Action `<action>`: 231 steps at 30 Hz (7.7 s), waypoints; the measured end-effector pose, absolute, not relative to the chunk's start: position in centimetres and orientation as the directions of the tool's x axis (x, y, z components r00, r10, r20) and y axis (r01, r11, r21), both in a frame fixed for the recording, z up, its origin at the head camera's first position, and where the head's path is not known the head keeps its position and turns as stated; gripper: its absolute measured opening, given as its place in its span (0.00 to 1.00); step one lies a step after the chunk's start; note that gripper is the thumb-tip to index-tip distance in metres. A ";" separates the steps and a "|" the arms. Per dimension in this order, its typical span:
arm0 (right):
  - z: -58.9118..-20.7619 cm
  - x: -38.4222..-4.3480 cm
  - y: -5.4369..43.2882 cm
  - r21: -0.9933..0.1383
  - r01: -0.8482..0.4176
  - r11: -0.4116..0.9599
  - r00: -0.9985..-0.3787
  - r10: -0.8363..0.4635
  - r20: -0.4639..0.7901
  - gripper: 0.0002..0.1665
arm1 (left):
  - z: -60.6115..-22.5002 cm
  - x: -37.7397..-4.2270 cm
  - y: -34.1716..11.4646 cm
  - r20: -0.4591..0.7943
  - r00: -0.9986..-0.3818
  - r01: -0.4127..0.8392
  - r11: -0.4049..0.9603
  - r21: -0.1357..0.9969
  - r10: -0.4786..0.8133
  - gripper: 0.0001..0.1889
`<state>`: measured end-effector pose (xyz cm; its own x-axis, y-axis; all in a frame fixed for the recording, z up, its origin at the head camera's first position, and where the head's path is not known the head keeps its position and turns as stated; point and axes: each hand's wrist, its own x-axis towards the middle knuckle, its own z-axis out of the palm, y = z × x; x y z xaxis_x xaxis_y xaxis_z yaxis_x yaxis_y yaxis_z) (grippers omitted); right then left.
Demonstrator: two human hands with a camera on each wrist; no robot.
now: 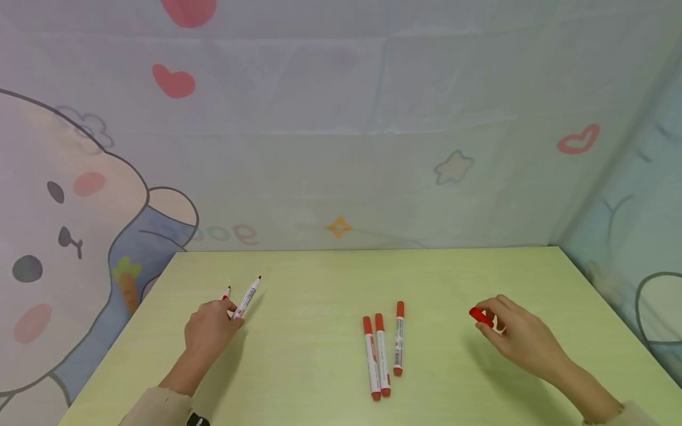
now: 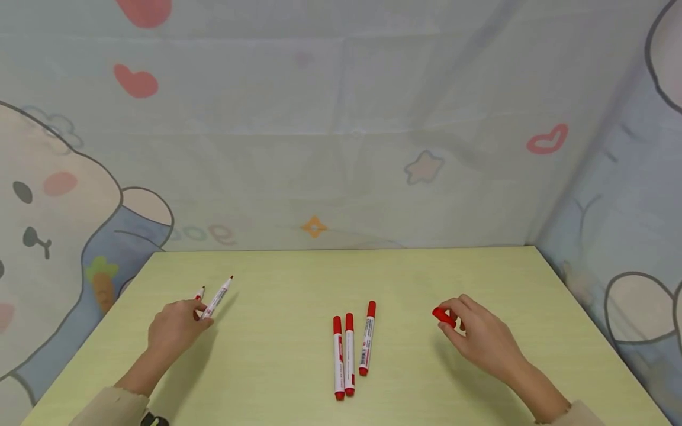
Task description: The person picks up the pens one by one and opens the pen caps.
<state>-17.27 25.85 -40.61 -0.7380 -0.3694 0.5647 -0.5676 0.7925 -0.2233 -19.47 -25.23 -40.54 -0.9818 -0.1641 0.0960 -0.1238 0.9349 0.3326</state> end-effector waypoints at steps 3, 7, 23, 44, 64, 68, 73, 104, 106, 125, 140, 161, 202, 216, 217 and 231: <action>-40.6 -17.3 25.9 -0.227 -0.569 0.790 -0.737 -0.368 0.567 0.19 | -40.5 -19.6 -25.4 0.091 -0.982 -0.128 0.936 0.328 -0.166 0.14; -40.6 -17.2 25.9 -0.229 -0.571 0.789 -0.735 -0.367 0.570 0.19 | -40.7 -19.8 -25.7 0.078 -0.983 -0.136 0.937 0.321 -0.169 0.13; -41.0 -17.1 25.8 -0.228 -0.553 0.801 -0.756 -0.368 0.541 0.19 | -41.1 -20.3 -26.3 0.007 -0.977 -0.204 0.939 0.277 -0.214 0.06; -40.8 -17.4 26.7 -0.266 -0.503 0.823 -0.801 -0.328 0.500 0.19 | -41.5 -20.9 -26.7 0.007 -0.976 -0.210 0.951 0.227 -0.217 0.08; -41.2 -18.0 28.7 -0.283 -0.475 0.833 -0.819 -0.300 0.489 0.18 | -41.8 -21.0 -26.9 0.016 -0.978 -0.198 0.955 0.223 -0.207 0.08; -40.8 -18.3 29.4 -0.300 -0.434 0.849 -0.845 -0.268 0.463 0.18 | -41.8 -21.0 -26.8 0.009 -0.978 -0.200 0.955 0.218 -0.206 0.08; -40.4 -18.7 30.4 -0.335 -0.395 0.856 -0.868 -0.227 0.442 0.16 | -41.7 -21.0 -26.7 -0.009 -0.977 -0.211 0.956 0.202 -0.214 0.09; -42.7 -20.5 35.5 -0.392 -0.134 0.910 -0.988 -0.091 0.126 0.18 | -41.7 -21.2 -26.9 -0.028 -0.979 -0.202 0.969 0.142 -0.201 0.11; -42.9 -20.7 35.6 -0.390 -0.124 0.913 -0.990 -0.086 0.115 0.18 | -41.6 -21.2 -26.9 -0.031 -0.980 -0.200 0.970 0.134 -0.198 0.11; -44.3 -21.8 35.8 -0.378 -0.074 0.923 -0.997 -0.059 0.051 0.19 | -41.3 -21.2 -27.1 -0.032 -0.983 -0.181 0.975 0.128 -0.179 0.06; -44.6 -22.7 35.3 -0.362 -0.072 0.929 -0.997 -0.066 0.029 0.20 | -41.2 -21.1 -27.2 -0.022 -0.983 -0.182 0.972 0.149 -0.181 0.06; -44.5 -24.0 34.8 -0.360 -0.050 0.932 -0.996 -0.075 -0.056 0.21 | -41.4 -21.4 -27.0 -0.017 -0.985 -0.171 0.973 0.152 -0.171 0.08; -44.5 -24.3 34.9 -0.356 -0.023 0.934 -0.996 -0.051 -0.068 0.21 | -40.0 -21.0 -27.4 -0.006 -0.978 -0.205 0.951 0.232 -0.210 0.10; -43.8 -23.9 34.9 -0.361 -0.038 0.932 -0.998 -0.051 -0.026 0.21 | -39.4 -20.5 -27.5 0.095 -0.983 -0.129 0.958 0.257 -0.158 0.13; -43.7 -23.9 34.8 -0.361 -0.046 0.931 -0.998 -0.056 -0.017 0.21 | -39.4 -20.5 -27.5 0.100 -0.983 -0.124 0.957 0.261 -0.155 0.12; -42.8 -23.8 34.4 -0.351 -0.101 0.931 -0.994 -0.079 0.076 0.22 | -39.0 -20.4 -26.0 0.186 -0.978 -0.040 0.961 0.273 -0.093 0.13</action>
<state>-23.76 34.40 -42.82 -0.9940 -0.0789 0.0755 -0.1005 0.9308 -0.3515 -20.41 -26.04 -38.95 -0.9781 -0.0934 0.1860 -0.0398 0.9611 0.2733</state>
